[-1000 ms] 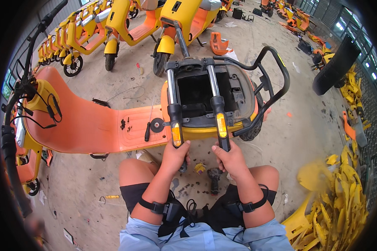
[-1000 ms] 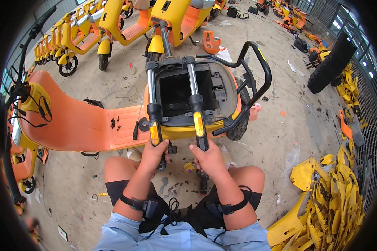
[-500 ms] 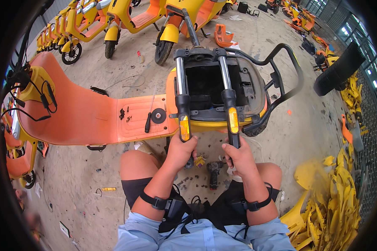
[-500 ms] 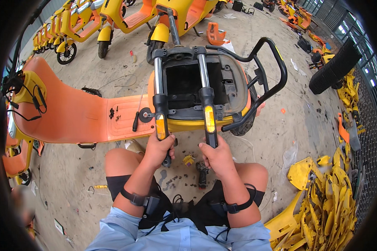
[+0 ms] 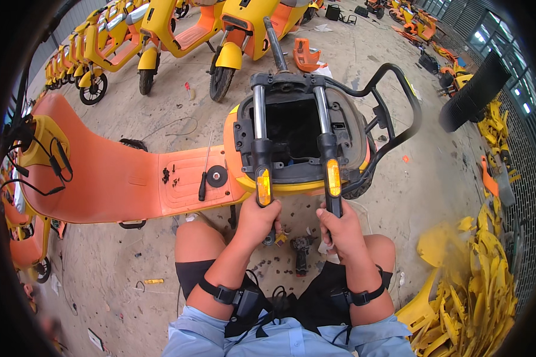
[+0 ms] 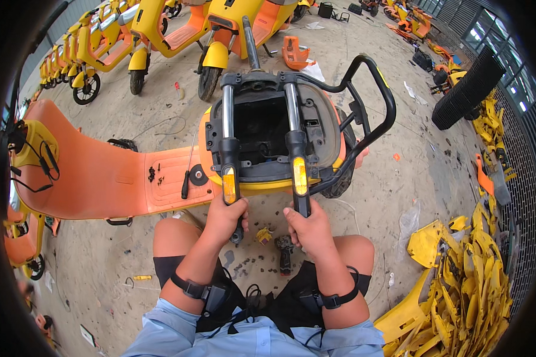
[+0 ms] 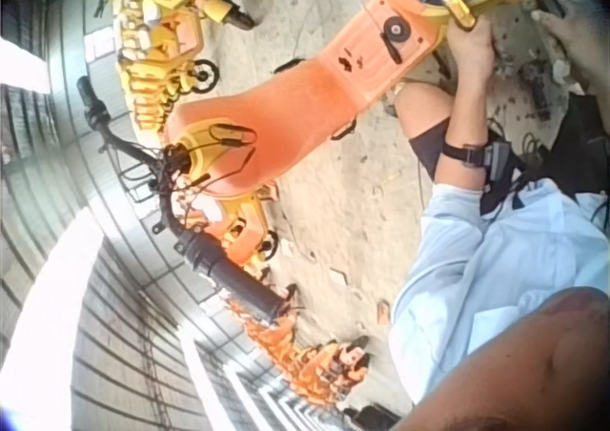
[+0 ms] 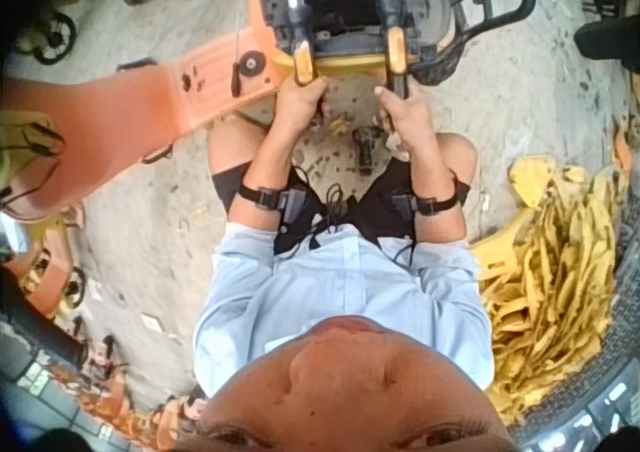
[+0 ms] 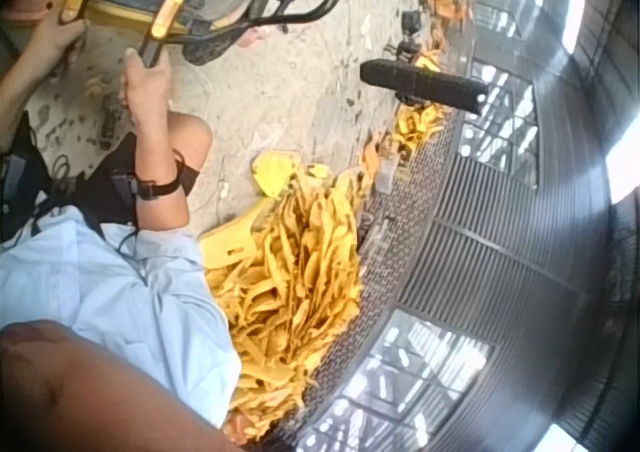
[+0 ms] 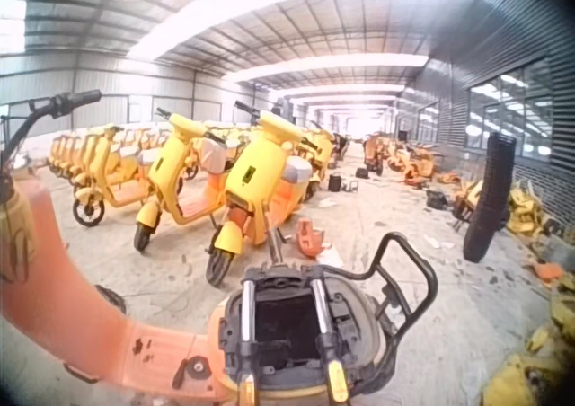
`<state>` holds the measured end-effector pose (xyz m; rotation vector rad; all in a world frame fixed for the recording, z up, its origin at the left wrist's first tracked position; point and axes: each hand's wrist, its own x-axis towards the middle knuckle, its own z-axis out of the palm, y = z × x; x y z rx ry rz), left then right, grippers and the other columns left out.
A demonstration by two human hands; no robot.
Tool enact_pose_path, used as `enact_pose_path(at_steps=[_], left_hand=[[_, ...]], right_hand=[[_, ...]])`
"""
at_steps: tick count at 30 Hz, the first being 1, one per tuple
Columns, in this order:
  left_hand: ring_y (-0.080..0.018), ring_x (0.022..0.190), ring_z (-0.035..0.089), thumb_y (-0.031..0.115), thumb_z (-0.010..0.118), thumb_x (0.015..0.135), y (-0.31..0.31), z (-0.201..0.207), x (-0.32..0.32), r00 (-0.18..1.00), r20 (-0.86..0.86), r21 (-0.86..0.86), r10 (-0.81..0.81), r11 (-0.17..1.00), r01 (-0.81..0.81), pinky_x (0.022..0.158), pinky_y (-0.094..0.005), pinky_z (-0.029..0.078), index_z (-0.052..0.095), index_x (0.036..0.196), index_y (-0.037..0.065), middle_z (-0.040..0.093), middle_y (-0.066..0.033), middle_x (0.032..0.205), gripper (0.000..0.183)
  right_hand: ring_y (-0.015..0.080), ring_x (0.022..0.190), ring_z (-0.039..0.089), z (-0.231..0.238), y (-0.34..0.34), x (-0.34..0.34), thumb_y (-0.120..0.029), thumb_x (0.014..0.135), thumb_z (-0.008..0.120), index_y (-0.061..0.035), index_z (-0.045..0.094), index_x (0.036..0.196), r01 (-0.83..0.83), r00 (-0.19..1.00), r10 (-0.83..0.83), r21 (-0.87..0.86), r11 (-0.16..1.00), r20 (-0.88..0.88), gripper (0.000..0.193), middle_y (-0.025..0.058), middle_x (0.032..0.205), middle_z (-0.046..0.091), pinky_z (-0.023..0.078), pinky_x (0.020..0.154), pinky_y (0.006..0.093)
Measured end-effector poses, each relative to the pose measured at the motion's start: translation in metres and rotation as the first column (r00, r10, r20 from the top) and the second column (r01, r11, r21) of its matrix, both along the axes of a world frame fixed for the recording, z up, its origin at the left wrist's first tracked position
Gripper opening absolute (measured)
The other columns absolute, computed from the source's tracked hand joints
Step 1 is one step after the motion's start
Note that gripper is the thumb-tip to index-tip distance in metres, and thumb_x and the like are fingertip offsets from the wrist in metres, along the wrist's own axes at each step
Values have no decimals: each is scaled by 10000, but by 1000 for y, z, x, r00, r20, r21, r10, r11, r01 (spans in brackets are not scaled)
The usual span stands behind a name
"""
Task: The person assembles a front fork onto a scooter frame by hand, inserting metal tubes and using a screwdriver to tighten a screw on a yellow component.
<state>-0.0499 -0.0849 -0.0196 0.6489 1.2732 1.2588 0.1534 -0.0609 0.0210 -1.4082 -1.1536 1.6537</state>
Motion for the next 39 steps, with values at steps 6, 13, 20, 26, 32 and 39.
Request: enact_pose_path(at_steps=[6,13,20,26,32,39], left_hand=[[-148,485,575,128,627,877,-1,1,-2,999,49,-19,-1,1000,2,460,-302,482,535,874,21,569,-45,655,141],[-137,483,561,140,652,850,-1,5,4,995,82,-5,64,998,-63,442,-298,482,551,852,37,568,-38,651,145],[-145,494,574,143,644,833,10,8,5,989,114,-1,91,996,-91,449,-306,493,556,822,32,575,-47,652,142],[-148,493,571,145,631,842,13,0,4,998,11,8,58,998,-58,452,-313,497,552,820,34,577,-46,658,138],[-143,531,580,168,649,865,13,4,2,997,74,-3,-4,1000,5,488,-312,508,552,850,33,584,-46,681,166],[-156,604,606,196,681,905,8,-4,-5,998,54,42,-13,999,11,552,-309,521,553,961,45,594,-46,743,206]], right_hand=[[104,423,474,-2,1,-1,-206,890,711,-32,541,1039,-4,997,1,-45,999,-74,284,11,617,530,372,388,256],[115,541,534,-1,3,-1,-219,876,728,-57,546,942,65,971,-95,-139,988,-220,252,16,704,552,414,441,272],[124,580,545,10,12,4,-234,878,738,-66,549,977,84,912,-150,-186,979,-381,272,30,741,572,441,507,296],[131,593,556,-15,20,6,-289,885,744,-80,504,1073,91,926,-151,-186,978,-345,370,48,841,591,459,516,300],[122,586,556,-20,20,7,-291,897,730,-104,486,1113,92,932,-121,-100,991,-342,375,52,853,591,454,491,277],[143,734,617,-20,12,19,-385,947,643,-94,472,1263,7,910,-35,-70,998,-413,462,91,1052,644,496,582,287]])
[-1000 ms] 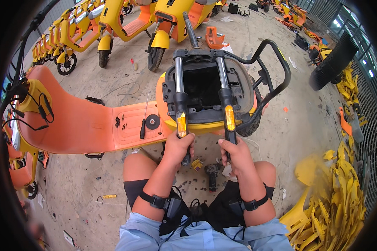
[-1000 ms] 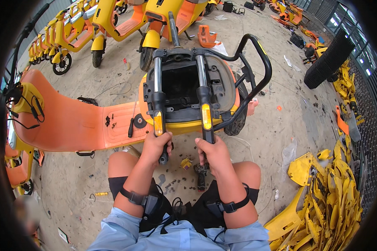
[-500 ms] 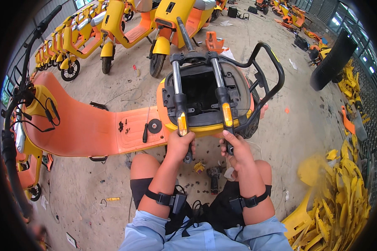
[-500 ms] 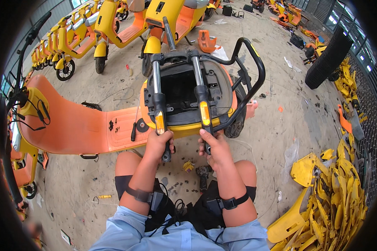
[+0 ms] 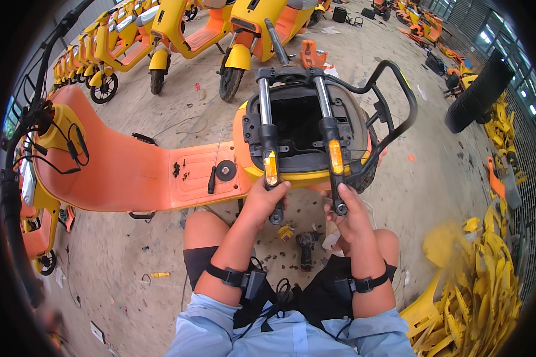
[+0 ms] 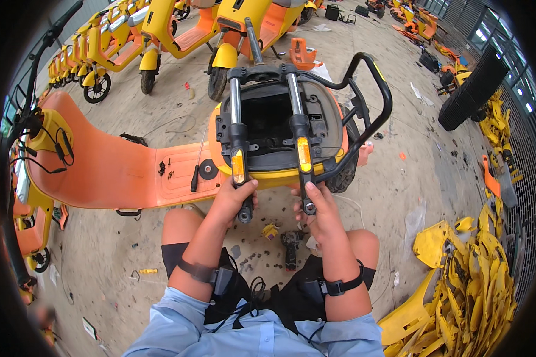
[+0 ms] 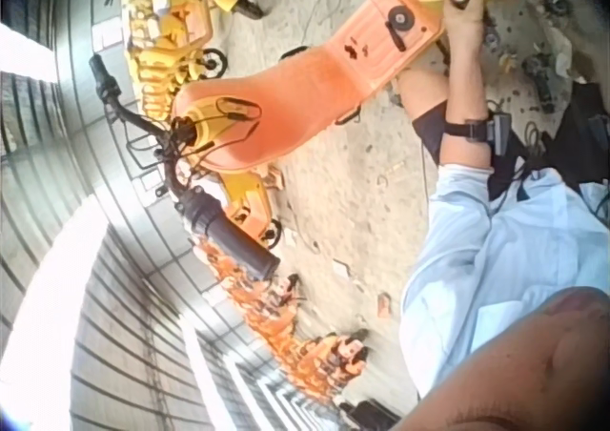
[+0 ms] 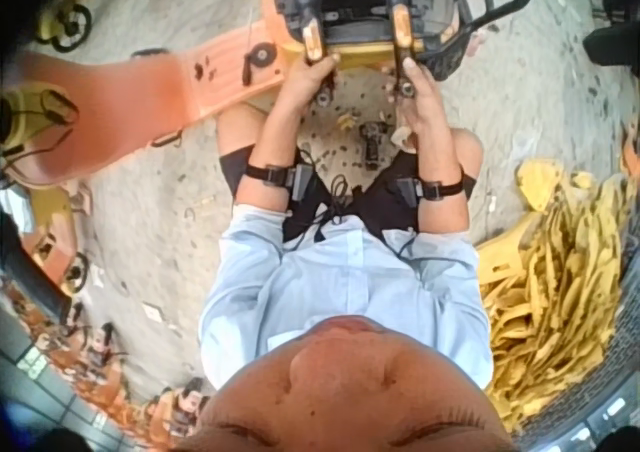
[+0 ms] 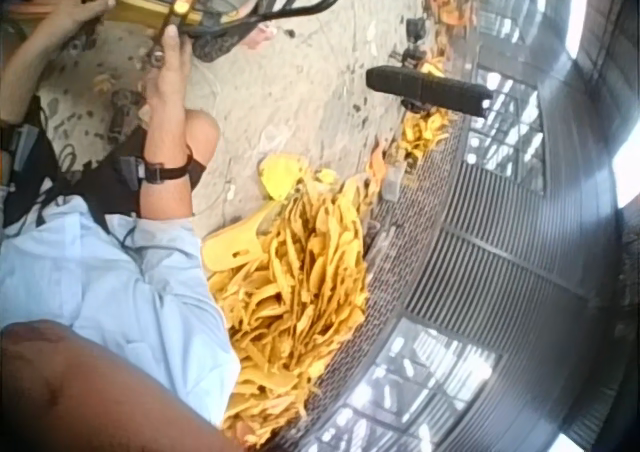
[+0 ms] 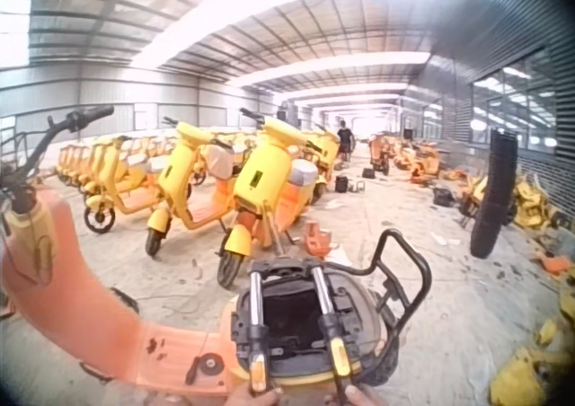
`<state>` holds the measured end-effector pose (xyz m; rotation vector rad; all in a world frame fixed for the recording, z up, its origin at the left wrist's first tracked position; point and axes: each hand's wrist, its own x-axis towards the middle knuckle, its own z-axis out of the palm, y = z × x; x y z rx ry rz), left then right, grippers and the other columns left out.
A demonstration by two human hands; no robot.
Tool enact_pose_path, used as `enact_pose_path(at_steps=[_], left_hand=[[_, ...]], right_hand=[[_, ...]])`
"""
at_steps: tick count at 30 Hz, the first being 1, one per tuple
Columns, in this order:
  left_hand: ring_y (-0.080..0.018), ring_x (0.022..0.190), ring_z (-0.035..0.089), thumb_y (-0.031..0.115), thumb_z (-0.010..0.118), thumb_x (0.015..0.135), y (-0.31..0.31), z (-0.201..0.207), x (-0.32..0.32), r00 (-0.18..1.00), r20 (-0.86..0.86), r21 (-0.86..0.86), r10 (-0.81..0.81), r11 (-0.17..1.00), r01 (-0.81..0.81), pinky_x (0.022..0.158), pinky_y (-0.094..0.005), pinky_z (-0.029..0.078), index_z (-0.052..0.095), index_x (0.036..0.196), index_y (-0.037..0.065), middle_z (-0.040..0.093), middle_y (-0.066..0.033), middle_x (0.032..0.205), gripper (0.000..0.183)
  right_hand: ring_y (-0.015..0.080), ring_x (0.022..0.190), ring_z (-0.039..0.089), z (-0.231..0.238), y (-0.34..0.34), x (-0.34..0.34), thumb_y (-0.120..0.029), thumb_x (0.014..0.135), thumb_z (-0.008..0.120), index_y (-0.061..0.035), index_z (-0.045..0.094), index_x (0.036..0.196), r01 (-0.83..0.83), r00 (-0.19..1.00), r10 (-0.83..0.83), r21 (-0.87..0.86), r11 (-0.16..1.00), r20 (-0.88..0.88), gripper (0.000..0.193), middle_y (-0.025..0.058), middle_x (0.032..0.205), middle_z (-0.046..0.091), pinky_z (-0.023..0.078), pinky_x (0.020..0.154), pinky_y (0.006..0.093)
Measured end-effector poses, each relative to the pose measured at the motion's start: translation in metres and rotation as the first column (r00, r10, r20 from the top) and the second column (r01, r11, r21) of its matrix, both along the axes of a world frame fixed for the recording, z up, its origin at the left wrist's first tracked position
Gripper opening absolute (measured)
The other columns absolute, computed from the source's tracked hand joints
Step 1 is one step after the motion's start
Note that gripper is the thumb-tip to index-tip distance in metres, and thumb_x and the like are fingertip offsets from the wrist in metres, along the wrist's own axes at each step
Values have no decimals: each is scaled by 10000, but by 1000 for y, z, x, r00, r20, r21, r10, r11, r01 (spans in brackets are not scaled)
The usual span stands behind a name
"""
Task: The person assembles a front fork onto a scooter frame by hand, inserting metal tubes and using a screwdriver to tighten a screw on a yellow component.
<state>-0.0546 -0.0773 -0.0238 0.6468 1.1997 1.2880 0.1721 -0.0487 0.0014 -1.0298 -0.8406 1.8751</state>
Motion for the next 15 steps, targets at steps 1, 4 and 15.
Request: enact_pose_path(at_steps=[1,4,15], left_hand=[[-155,641,614,203,685,910,-3,-1,-2,998,-48,3,-28,1000,28,593,-308,526,550,990,42,599,-46,771,225],[-143,701,616,244,699,905,-8,-5,-8,985,-153,24,-75,997,79,656,-300,523,550,1044,21,605,-43,804,302],[-162,803,635,554,457,1008,-15,-3,-16,987,-116,78,-113,989,122,730,-298,523,539,1111,-5,632,-79,952,575]], right_hand=[[143,734,617,-1,-2,2,-385,947,643,-94,472,1263,-9,1000,9,-2,1000,1,462,91,1052,644,496,582,287],[163,762,633,6,-3,9,-378,952,624,-33,458,1278,-65,998,65,99,993,-2,503,132,1109,639,509,578,296],[193,792,659,-1,-4,11,-472,966,577,-18,445,1339,-100,995,97,88,991,30,602,162,1132,629,533,544,297]])
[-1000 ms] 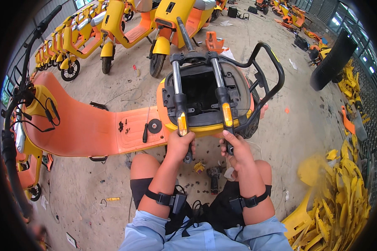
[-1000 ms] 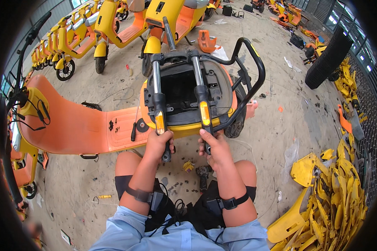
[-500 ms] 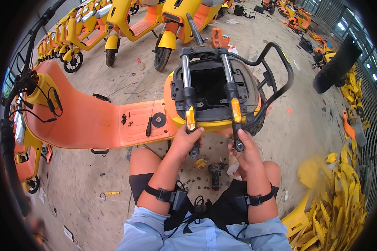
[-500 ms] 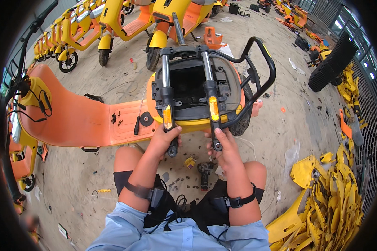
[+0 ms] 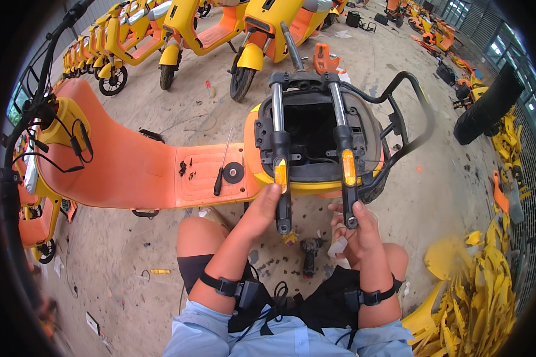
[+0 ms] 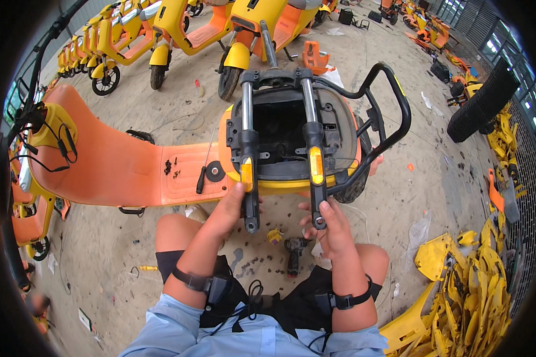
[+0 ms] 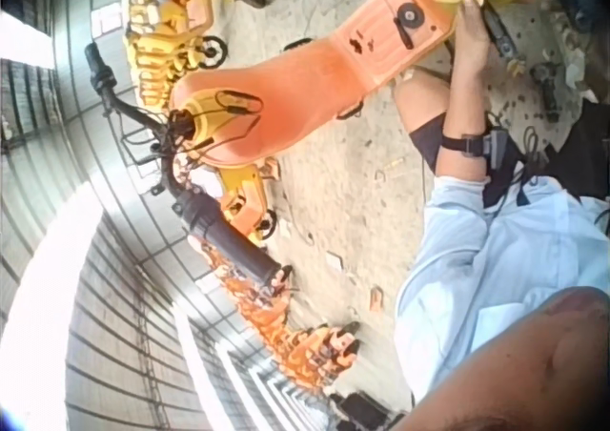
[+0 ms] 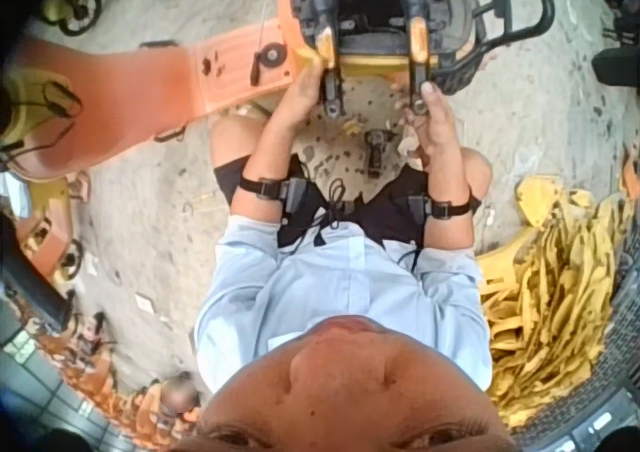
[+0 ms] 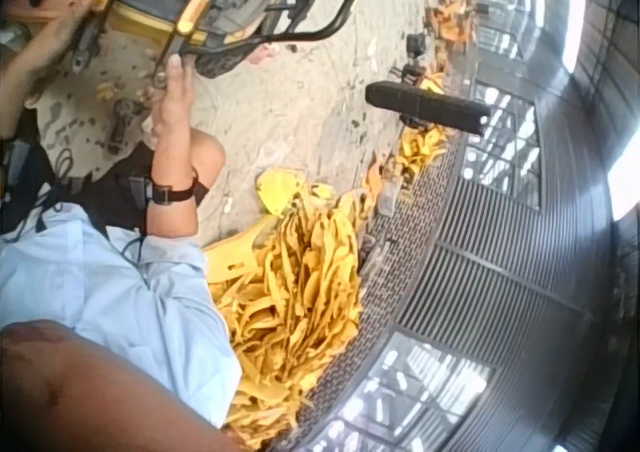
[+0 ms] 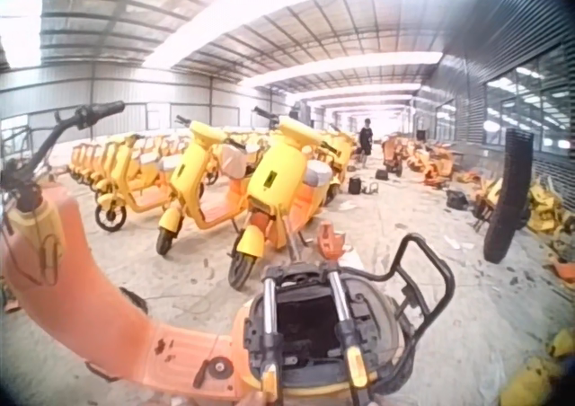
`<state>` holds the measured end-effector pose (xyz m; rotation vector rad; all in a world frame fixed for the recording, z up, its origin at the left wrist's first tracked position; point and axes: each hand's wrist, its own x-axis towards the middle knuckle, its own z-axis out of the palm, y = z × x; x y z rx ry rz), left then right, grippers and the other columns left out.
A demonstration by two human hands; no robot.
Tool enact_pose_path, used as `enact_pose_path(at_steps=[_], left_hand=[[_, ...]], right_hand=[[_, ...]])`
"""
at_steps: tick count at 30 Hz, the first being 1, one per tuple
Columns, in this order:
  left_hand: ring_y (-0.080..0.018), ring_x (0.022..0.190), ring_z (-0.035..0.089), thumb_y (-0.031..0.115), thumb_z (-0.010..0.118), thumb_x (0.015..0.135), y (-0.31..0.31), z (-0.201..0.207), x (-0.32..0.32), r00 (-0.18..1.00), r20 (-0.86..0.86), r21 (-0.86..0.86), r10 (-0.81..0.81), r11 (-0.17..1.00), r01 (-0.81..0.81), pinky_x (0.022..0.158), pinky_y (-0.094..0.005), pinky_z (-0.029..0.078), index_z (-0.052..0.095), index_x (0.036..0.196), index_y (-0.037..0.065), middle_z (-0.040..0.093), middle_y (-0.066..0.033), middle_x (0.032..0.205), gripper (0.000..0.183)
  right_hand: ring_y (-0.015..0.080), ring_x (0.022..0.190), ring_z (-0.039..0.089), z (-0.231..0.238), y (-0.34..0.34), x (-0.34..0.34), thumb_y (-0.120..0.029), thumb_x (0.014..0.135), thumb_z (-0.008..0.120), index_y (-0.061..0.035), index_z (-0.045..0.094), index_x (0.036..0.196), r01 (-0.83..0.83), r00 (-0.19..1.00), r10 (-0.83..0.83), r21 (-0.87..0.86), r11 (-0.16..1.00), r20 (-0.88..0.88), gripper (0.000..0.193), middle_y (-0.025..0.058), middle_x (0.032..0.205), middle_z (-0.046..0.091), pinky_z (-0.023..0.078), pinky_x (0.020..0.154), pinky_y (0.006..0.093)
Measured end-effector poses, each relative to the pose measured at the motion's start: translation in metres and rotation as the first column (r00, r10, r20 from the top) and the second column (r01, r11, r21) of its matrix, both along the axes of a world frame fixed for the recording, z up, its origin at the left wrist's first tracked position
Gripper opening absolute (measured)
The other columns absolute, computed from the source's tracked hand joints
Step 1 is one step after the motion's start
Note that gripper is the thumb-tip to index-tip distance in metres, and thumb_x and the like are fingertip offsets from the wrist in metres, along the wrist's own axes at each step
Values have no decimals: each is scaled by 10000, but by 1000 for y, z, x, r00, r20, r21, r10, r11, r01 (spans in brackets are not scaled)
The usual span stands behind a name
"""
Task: The person assembles a front fork onto a scooter frame by hand, inserting metal tubes and using a screwdriver to tighten a screw on a yellow component.
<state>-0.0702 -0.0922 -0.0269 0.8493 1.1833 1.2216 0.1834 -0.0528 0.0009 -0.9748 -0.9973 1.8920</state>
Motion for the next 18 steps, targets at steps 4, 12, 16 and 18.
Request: enact_pose_path(at_steps=[4,12,16,18], left_hand=[[-187,765,627,616,329,1012,4,-11,-23,966,90,-164,243,960,-226,714,-330,514,542,1114,26,628,-83,962,635],[-209,741,610,282,582,911,58,-118,-119,684,-150,-242,714,644,-726,665,-336,513,539,1018,24,600,-106,921,283],[-380,889,636,317,648,870,58,-219,-181,365,-835,-93,412,549,-830,794,-491,535,571,1093,-22,625,-225,1069,412],[-416,956,624,356,648,873,53,-234,-175,239,-918,8,316,617,-787,843,-518,513,577,1112,-19,621,-247,1093,450]], right_hand=[[199,781,637,-1,0,-3,-541,988,474,-35,523,1252,106,988,-116,-100,989,-102,573,141,1056,657,526,564,307],[139,716,613,-47,3,4,-249,942,568,-51,585,1053,134,817,-19,-158,978,577,228,52,858,641,455,533,291],[294,765,681,-59,-14,-23,-247,893,657,25,636,979,-383,565,-8,271,883,825,286,157,854,680,537,701,377],[345,770,684,-64,-13,-20,-270,878,681,28,637,1003,-407,551,29,238,882,834,326,198,863,684,537,729,398]])
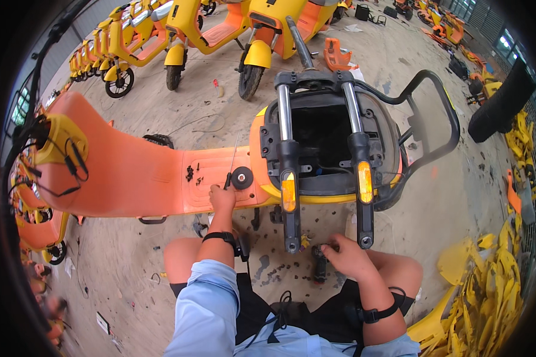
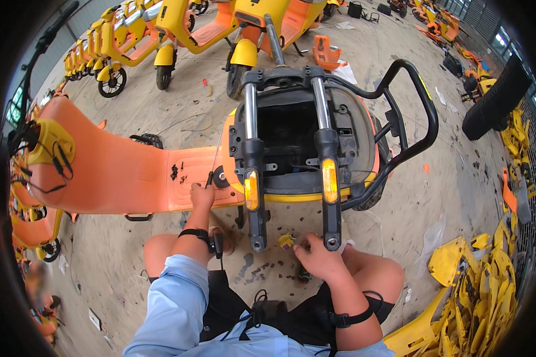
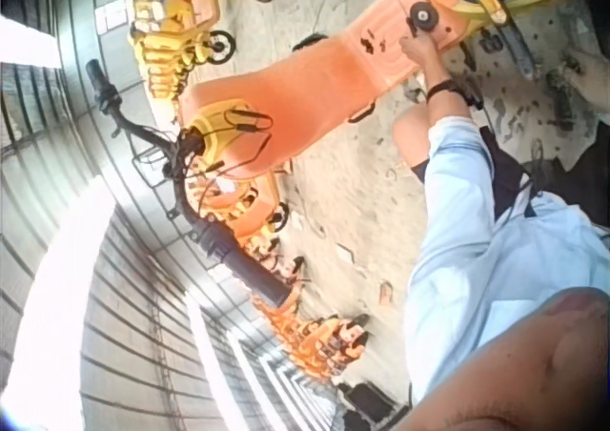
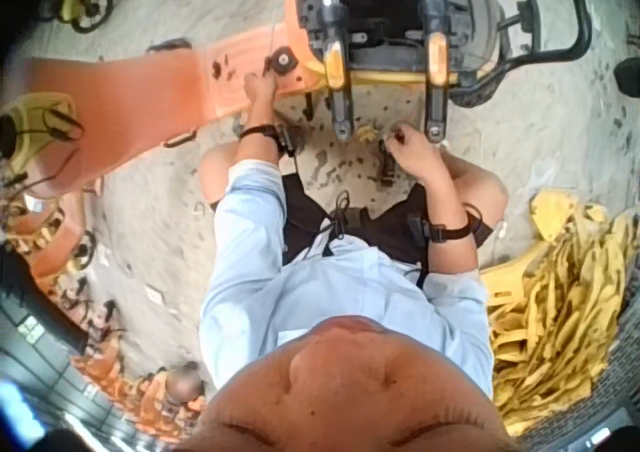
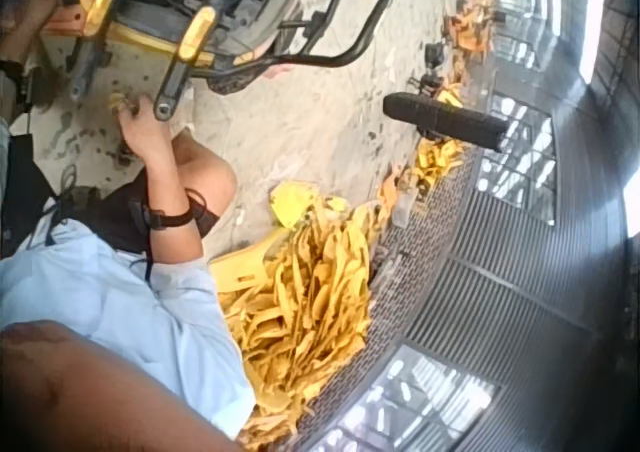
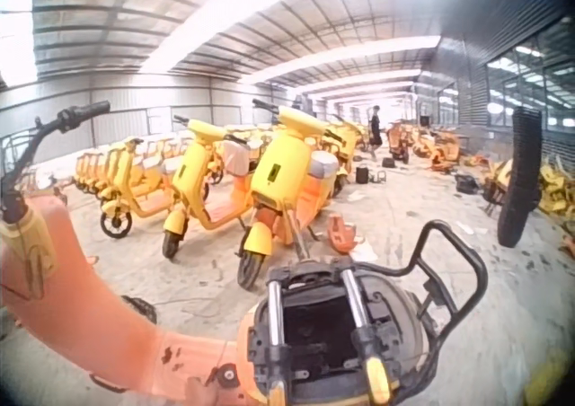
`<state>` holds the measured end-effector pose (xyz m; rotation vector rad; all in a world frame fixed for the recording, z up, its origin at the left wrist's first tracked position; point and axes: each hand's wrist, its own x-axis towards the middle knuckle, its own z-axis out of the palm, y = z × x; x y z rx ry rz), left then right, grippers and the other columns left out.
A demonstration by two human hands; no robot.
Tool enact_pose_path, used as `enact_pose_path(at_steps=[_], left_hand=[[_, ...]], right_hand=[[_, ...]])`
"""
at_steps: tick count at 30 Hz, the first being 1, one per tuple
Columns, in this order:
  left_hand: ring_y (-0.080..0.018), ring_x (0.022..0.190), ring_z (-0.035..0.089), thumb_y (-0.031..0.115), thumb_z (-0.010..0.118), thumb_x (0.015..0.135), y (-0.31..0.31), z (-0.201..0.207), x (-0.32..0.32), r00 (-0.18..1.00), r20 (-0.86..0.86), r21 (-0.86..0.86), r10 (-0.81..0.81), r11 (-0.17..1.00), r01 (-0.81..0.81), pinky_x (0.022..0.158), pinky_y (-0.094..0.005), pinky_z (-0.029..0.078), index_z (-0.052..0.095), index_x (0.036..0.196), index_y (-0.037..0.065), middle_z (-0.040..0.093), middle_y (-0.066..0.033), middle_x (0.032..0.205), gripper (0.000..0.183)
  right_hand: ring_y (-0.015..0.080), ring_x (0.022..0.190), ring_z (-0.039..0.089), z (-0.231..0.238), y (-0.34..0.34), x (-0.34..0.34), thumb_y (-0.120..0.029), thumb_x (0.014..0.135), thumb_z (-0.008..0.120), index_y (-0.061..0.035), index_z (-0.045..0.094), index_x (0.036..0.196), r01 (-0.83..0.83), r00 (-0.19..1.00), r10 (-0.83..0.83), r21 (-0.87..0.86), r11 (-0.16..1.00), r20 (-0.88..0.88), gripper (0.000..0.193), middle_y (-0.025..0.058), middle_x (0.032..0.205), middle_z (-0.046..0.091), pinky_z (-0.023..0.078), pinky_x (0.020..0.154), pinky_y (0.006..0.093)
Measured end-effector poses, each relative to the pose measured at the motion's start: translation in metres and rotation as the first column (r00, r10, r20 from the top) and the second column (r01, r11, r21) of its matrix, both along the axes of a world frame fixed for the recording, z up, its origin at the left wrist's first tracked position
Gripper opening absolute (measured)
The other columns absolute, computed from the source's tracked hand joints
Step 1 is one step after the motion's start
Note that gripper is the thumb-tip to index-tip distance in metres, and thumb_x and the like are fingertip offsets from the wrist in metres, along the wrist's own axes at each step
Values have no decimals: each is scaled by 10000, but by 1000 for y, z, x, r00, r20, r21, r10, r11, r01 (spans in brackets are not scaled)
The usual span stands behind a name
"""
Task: The person assembles a front fork onto a scooter frame by hand, inserting metal tubes and using a screwdriver to tighten a screw on a yellow component.
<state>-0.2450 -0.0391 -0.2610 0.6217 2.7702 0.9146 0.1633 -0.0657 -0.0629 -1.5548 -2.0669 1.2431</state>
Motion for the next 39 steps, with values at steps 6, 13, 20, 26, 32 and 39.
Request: enact_pose_path(at_steps=[6,13,20,26,32,39], left_hand=[[-440,1082,607,500,594,906,14,8,2,982,128,-210,-137,964,162,919,-515,486,584,1125,0,631,-263,1087,545],[-469,936,650,354,490,961,35,27,4,979,55,-120,-199,972,204,821,-550,512,570,1018,-52,643,-305,976,418],[-145,579,542,347,444,1018,18,206,64,706,646,542,-291,826,-156,516,-288,446,522,910,35,562,-71,730,339],[-147,620,552,342,461,1029,-80,295,144,533,605,751,-592,646,-136,545,-290,450,499,1059,70,590,-67,774,276],[-56,731,499,214,536,1017,-133,261,204,604,279,768,-747,551,327,618,-230,435,497,1014,40,575,0,844,178],[-320,511,578,234,719,817,-136,283,222,425,-29,570,-905,334,751,491,-377,463,502,940,29,556,-157,597,322]], right_hand=[[347,780,690,4,14,-10,-299,880,679,24,642,1059,-88,995,84,63,994,50,370,198,845,696,537,703,411],[357,927,675,8,21,-20,-339,899,651,-12,602,1163,-219,957,241,-143,965,164,423,182,984,698,532,799,404],[361,975,667,8,5,-21,-356,896,645,-17,607,1191,-336,935,338,-39,941,106,451,184,1060,690,526,835,412],[294,932,686,33,-15,-11,-233,918,648,-26,616,1186,-547,835,550,114,830,0,340,165,1030,685,540,809,378],[219,918,671,66,-55,-14,-18,846,706,-20,545,1284,-384,807,480,312,869,-344,466,156,1180,621,549,794,331],[408,1187,515,64,-55,-22,53,728,687,-179,482,1413,-85,916,377,852,516,-137,752,237,1463,376,503,923,455]])
